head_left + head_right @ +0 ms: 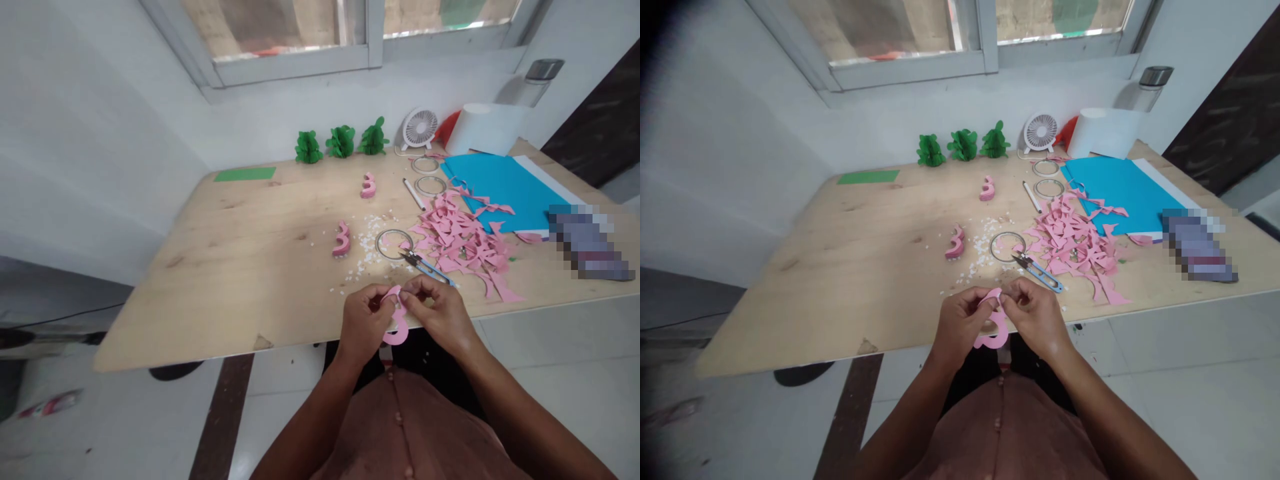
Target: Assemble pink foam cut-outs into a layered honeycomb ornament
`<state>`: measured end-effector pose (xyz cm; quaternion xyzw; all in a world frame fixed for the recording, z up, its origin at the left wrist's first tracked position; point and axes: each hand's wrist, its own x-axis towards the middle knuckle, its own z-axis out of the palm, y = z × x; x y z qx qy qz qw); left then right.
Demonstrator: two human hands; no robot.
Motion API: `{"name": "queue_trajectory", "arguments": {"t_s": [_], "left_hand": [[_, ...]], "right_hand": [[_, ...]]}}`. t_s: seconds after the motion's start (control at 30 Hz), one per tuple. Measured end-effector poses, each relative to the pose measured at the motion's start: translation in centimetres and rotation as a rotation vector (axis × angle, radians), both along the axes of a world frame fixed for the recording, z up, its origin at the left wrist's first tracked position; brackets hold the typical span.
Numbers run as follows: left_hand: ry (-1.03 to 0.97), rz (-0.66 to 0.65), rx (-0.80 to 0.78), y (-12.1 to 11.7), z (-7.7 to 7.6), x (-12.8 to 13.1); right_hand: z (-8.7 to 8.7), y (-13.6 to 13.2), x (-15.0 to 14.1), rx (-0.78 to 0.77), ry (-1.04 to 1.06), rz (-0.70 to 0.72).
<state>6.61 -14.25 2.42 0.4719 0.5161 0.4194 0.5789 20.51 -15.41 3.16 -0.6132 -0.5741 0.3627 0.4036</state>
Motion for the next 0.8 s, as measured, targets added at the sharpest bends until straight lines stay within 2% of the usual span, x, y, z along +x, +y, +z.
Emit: {"name": "queue_trajectory", "arguments": {"t_s": [0.43,0.67,0.8], "left_hand": [[0.171,0.027,0.152,-0.23,0.15,0.09],[0.117,0.057,0.072,-0.19,-0.01,0.26],[0.064,0.064,0.016,-0.17,0.02,0.22]], "right_hand": [[-0.24,-0.28,-0.05,0.027,-0.171,0.044],[-0.21,-0.48,-0.24,0.012,-0.244,0.048],[-0.04,-0.56,-0.41,0.069,-0.340,0.016]]}}
